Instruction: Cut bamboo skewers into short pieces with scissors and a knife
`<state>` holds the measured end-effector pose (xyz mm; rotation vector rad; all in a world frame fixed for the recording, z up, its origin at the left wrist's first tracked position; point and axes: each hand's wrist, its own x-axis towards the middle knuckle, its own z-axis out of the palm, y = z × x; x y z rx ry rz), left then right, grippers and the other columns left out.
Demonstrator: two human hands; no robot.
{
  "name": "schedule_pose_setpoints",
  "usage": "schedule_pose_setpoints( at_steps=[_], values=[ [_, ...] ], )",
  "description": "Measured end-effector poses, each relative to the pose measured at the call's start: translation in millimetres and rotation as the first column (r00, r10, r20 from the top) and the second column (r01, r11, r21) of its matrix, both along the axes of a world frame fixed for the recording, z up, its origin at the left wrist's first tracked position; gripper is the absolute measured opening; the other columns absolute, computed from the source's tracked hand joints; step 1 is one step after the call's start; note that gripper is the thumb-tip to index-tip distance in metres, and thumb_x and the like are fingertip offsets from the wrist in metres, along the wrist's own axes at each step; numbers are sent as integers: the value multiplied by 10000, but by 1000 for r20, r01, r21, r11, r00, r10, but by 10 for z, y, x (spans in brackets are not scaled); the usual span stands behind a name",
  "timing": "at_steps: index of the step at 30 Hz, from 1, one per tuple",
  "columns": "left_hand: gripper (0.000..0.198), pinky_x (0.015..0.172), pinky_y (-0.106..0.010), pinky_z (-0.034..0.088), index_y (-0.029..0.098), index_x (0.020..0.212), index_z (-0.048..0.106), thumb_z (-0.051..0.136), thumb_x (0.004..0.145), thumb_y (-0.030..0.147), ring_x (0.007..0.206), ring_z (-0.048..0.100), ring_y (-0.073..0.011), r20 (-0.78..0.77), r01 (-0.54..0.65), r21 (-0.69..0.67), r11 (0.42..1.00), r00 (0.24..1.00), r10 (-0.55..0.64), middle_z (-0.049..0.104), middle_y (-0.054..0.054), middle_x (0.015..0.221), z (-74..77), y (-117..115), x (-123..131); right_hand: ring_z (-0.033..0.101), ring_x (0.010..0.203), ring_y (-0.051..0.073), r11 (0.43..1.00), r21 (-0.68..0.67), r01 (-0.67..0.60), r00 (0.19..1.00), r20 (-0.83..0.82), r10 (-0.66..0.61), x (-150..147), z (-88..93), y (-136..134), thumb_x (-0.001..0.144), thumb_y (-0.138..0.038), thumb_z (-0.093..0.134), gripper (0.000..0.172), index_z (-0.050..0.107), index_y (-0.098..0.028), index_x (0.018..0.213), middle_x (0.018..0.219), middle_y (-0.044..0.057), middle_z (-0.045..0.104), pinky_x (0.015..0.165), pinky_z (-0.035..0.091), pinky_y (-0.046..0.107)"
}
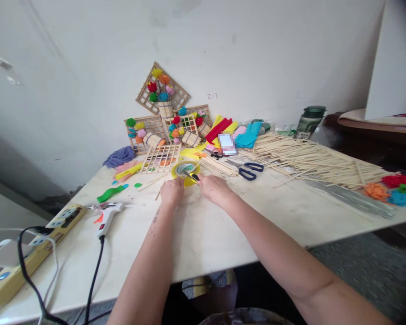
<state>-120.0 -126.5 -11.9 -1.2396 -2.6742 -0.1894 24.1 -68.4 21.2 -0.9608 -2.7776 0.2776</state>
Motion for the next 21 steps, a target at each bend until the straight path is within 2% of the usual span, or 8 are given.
schedule_pose_setpoints(
  at_steps=[14, 21],
  values=[
    [407, 659, -295, 430, 212, 930, 619, 268, 843, 398, 838, 597, -228, 44, -9, 22, 1000, 999, 8, 653, -94, 875, -23, 13, -35, 596, 832, 233, 999, 32, -16, 999, 30, 15, 159, 110, -87, 870, -293, 303, 313, 489, -159, 1084, 884, 125, 633, 657, 422, 311],
    [419, 661, -303, 427, 207, 949, 612, 241, 855, 380, 822, 602, -228, -31, 47, -10, 999, 998, -48, 652, -102, 857, -32, 21, -50, 590, 864, 222, 1000, 0, 27, 999, 24, -27, 4, 81, -66, 857, -291, 331, 303, 497, -156, 1072, 899, 124, 628, 678, 422, 301]
  ],
)
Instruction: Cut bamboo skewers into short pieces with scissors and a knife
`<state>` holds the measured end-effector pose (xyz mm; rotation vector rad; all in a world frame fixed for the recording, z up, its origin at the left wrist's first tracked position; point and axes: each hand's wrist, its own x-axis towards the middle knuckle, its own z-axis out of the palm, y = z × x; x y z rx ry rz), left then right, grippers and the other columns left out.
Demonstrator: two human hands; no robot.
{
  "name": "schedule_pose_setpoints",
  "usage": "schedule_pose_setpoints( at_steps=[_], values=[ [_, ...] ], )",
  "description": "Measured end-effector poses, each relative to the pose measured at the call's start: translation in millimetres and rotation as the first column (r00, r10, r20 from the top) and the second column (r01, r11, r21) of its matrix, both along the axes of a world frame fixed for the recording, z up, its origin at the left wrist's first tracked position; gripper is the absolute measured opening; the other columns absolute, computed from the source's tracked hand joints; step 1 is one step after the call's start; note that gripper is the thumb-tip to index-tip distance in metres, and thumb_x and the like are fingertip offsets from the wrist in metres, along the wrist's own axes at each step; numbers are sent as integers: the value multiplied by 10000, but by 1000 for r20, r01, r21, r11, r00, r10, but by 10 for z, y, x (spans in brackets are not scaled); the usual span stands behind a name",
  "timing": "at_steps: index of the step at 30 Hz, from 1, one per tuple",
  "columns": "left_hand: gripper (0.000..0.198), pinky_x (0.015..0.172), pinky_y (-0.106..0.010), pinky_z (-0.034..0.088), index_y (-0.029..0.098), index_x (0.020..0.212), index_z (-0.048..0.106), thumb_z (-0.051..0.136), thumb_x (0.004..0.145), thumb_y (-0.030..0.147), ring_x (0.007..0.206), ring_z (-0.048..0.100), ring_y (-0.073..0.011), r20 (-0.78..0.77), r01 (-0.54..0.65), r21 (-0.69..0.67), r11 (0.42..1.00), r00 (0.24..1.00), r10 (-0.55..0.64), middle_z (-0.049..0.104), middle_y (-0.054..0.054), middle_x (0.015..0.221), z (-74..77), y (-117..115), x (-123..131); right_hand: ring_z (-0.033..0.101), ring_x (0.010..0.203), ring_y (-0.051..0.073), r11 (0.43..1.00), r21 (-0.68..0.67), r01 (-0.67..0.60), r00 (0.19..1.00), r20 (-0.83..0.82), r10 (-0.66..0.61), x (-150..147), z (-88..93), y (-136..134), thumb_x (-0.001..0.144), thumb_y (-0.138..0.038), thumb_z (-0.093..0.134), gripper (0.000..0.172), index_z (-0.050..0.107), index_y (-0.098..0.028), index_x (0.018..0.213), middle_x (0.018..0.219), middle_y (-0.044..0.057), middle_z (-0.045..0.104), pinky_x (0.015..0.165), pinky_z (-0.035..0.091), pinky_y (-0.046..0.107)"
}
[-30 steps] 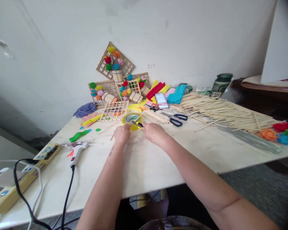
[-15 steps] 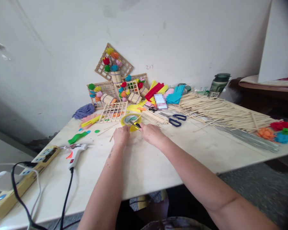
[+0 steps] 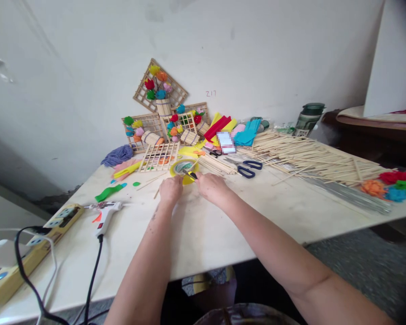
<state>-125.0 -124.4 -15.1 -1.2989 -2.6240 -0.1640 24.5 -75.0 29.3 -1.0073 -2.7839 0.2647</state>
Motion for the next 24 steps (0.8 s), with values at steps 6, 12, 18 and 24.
schedule_pose_setpoints(
  at_steps=[6, 12, 18, 24],
  values=[
    [405, 651, -305, 419, 201, 925, 616, 262, 848, 384, 818, 601, -233, 35, -35, 26, 999, 999, 34, 651, -108, 849, 10, 4, 49, 591, 852, 221, 1000, -31, -1, 999, -46, 0, -88, -112, 34, 871, -309, 312, 340, 466, -164, 1137, 900, 121, 629, 690, 416, 316],
    [401, 628, -261, 389, 213, 802, 636, 283, 827, 402, 784, 587, -193, 239, -38, 127, 991, 971, 6, 660, -75, 826, -20, -4, -46, 581, 860, 225, 999, -11, -36, 986, -164, 33, 57, -96, 148, 879, -343, 274, 403, 434, -208, 1223, 937, 99, 631, 701, 400, 318],
    [402, 514, -222, 333, 186, 747, 620, 321, 793, 451, 570, 520, -136, 425, -125, 422, 898, 902, -74, 602, -26, 611, -116, -79, -266, 580, 817, 211, 999, -8, 49, 980, -193, -49, 174, -33, 336, 877, -379, 248, 419, 505, -190, 1149, 902, 92, 637, 668, 393, 292],
    [398, 495, -204, 309, 194, 837, 624, 332, 800, 462, 530, 475, -112, 382, -204, 669, 715, 919, -95, 539, 8, 550, -88, -125, -329, 570, 852, 239, 996, 79, -29, 999, -25, 31, 115, -127, 292, 866, -382, 268, 407, 567, -162, 1031, 904, 117, 631, 697, 390, 330]
  ],
)
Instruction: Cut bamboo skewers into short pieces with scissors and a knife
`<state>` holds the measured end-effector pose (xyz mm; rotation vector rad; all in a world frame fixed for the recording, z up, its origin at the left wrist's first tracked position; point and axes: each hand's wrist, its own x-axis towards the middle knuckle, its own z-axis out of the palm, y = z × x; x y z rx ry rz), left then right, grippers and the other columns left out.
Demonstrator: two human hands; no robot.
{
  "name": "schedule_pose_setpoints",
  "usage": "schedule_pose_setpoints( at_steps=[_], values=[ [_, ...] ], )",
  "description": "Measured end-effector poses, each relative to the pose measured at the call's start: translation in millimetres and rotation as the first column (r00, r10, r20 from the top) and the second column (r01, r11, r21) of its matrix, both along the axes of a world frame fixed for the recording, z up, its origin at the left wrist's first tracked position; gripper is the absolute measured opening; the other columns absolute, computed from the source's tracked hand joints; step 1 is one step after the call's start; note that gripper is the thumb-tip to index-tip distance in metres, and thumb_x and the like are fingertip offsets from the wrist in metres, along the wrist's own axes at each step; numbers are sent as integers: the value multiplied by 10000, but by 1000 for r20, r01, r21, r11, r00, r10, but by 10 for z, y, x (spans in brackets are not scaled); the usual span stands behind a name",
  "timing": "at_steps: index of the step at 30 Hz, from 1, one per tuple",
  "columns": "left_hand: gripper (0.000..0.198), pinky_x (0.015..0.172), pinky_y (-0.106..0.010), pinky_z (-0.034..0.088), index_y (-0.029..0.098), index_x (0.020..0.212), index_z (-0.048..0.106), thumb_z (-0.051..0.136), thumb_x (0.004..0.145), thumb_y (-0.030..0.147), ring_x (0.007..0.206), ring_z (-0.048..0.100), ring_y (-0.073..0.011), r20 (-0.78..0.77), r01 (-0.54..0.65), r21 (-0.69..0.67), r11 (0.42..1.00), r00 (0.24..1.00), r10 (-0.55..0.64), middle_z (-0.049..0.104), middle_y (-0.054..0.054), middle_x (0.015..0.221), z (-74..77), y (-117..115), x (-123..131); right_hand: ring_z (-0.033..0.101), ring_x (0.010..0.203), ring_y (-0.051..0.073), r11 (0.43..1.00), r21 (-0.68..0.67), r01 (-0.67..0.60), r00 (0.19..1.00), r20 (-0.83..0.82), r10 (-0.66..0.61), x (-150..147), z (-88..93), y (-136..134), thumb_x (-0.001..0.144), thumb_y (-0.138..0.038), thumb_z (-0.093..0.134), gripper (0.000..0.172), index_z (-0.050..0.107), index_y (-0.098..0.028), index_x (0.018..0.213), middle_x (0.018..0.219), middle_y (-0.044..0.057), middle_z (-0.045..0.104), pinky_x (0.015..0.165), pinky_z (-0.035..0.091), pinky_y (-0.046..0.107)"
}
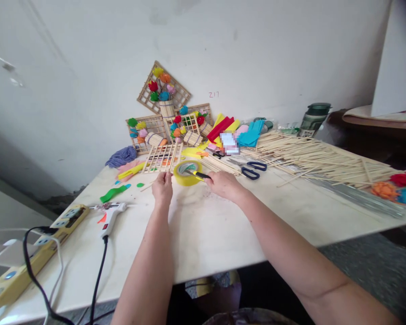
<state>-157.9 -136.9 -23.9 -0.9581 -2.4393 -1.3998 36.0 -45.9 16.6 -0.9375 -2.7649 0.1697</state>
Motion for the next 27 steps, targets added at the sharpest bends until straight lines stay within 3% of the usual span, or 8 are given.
schedule_pose_setpoints(
  at_steps=[5, 13, 17, 22, 25, 27],
  values=[
    [362, 531, -196, 318, 226, 923, 629, 376, 800, 452, 573, 487, -108, -62, 5, 54, 999, 998, -2, 561, 9, 600, 77, -18, 97, 565, 803, 233, 992, 68, -104, 994, 50, 101, -131, -175, -192, 850, -291, 330, 328, 504, -148, 1088, 896, 117, 603, 675, 393, 337],
    [338, 571, -191, 321, 230, 929, 624, 395, 807, 446, 623, 518, -109, -141, 14, -104, 994, 990, -28, 618, 1, 679, 153, -10, 279, 450, 917, 224, 936, 201, -289, 956, 8, 294, -263, -430, -311, 813, -160, 405, 391, 458, -218, 1196, 968, 109, 514, 749, 357, 345],
    [337, 593, -204, 325, 239, 965, 614, 388, 815, 440, 696, 555, -133, -198, -7, -254, 967, 979, -45, 648, -12, 752, 165, -1, 321, 424, 931, 234, 911, 275, -307, 925, -139, 353, -228, -327, -284, 822, -271, 446, 346, 495, -160, 1146, 947, 110, 520, 802, 335, 376],
    [325, 596, -214, 322, 257, 959, 624, 411, 805, 448, 735, 578, -149, -271, 43, -380, 924, 950, -156, 662, -16, 789, 156, -1, 355, 379, 1024, 231, 909, 381, -170, 875, -367, 317, -119, -100, -190, 841, -223, 406, 375, 447, -145, 1205, 1135, 125, 479, 925, 250, 407],
    [307, 593, -209, 314, 272, 957, 627, 424, 798, 439, 719, 578, -138, -299, 120, -428, 896, 917, -266, 663, -1, 770, 170, -17, 393, 388, 1045, 231, 911, 388, -138, 901, -333, 279, -81, -74, -79, 821, -230, 458, 379, 465, -158, 1194, 1093, 115, 517, 966, 186, 439],
    [325, 577, -210, 300, 265, 923, 640, 406, 801, 455, 691, 573, -134, -313, 141, -471, 871, 896, -314, 660, -3, 736, 189, -33, 419, 434, 1003, 219, 923, 346, -170, 933, -245, 264, -73, -88, -16, 831, -256, 454, 318, 523, -162, 1127, 1007, 105, 558, 927, 247, 415]
  ],
)
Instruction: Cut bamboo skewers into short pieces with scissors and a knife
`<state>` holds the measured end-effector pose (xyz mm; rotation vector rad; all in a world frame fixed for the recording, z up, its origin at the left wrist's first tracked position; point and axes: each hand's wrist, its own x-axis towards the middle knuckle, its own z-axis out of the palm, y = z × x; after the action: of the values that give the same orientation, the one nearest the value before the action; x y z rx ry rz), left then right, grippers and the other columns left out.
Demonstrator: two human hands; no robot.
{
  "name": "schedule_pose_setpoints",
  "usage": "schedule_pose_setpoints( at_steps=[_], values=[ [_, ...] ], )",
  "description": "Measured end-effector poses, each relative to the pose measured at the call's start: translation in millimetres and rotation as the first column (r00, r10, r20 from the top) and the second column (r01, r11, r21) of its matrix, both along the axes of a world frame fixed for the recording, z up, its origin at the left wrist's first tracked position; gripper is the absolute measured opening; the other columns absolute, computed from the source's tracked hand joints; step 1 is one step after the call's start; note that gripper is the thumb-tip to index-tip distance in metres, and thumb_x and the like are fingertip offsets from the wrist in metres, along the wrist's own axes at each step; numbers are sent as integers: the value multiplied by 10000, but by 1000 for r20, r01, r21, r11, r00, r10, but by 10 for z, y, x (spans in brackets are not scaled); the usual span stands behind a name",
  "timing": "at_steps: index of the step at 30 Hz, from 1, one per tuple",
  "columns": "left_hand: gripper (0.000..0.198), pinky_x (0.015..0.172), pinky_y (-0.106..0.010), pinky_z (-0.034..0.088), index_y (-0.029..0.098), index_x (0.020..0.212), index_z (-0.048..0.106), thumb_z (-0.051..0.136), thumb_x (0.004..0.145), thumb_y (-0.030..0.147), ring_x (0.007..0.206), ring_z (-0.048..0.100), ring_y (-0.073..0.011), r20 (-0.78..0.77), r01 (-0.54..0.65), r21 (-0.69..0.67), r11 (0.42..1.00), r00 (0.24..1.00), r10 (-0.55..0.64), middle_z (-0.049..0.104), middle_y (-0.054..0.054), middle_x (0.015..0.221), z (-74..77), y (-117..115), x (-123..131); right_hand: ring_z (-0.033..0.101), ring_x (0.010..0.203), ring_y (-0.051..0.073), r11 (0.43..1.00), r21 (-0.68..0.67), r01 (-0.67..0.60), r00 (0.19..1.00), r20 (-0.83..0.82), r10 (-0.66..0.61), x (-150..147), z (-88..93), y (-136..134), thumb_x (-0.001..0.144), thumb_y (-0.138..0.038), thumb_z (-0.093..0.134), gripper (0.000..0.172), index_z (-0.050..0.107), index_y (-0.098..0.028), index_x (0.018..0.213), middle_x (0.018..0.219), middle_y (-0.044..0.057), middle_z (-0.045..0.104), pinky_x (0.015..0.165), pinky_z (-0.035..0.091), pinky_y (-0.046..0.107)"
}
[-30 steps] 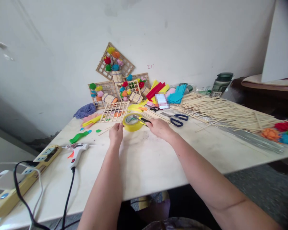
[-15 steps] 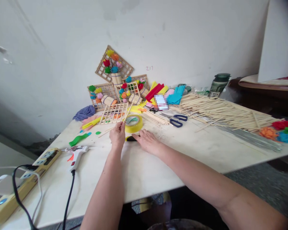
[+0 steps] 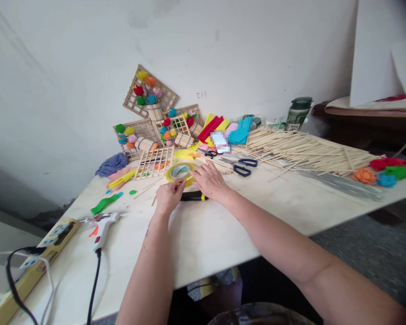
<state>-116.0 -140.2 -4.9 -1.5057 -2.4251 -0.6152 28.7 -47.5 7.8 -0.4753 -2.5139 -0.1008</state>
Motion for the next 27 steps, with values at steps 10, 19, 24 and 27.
schedule_pose_setpoints(
  at_steps=[10, 19, 24, 27],
  values=[
    [503, 519, -225, 234, 202, 597, 606, 280, 820, 514, 601, 539, -133, -118, -62, -52, 997, 991, 56, 625, -34, 597, 54, -39, 13, 568, 682, 166, 987, -138, -82, 956, 269, 117, 43, 83, -57, 868, -277, 375, 272, 623, -172, 834, 774, 49, 651, 572, 314, 255],
    [515, 511, -229, 206, 190, 558, 598, 296, 812, 520, 553, 499, -112, -147, -51, -34, 998, 988, 45, 578, -25, 531, 42, -50, -18, 529, 670, 137, 964, -211, -160, 966, 168, 197, 43, 15, 22, 863, -317, 388, 286, 632, -186, 790, 741, 22, 635, 560, 269, 240],
    [515, 505, -228, 206, 185, 511, 579, 313, 804, 514, 502, 454, -95, -112, 1, -6, 1000, 994, -2, 535, -11, 476, 55, -64, -27, 514, 639, 124, 932, -287, -223, 959, 109, 263, 37, -1, 60, 850, -323, 412, 275, 642, -198, 765, 699, 0, 622, 548, 265, 228],
    [513, 507, -225, 211, 182, 495, 570, 320, 798, 512, 493, 439, -91, -97, 3, -4, 1000, 995, -3, 532, -11, 470, 68, -78, -26, 504, 620, 113, 905, -351, -239, 955, 87, 285, 22, -12, 63, 837, -315, 434, 257, 650, -200, 759, 675, -10, 612, 544, 270, 217]
  ],
)
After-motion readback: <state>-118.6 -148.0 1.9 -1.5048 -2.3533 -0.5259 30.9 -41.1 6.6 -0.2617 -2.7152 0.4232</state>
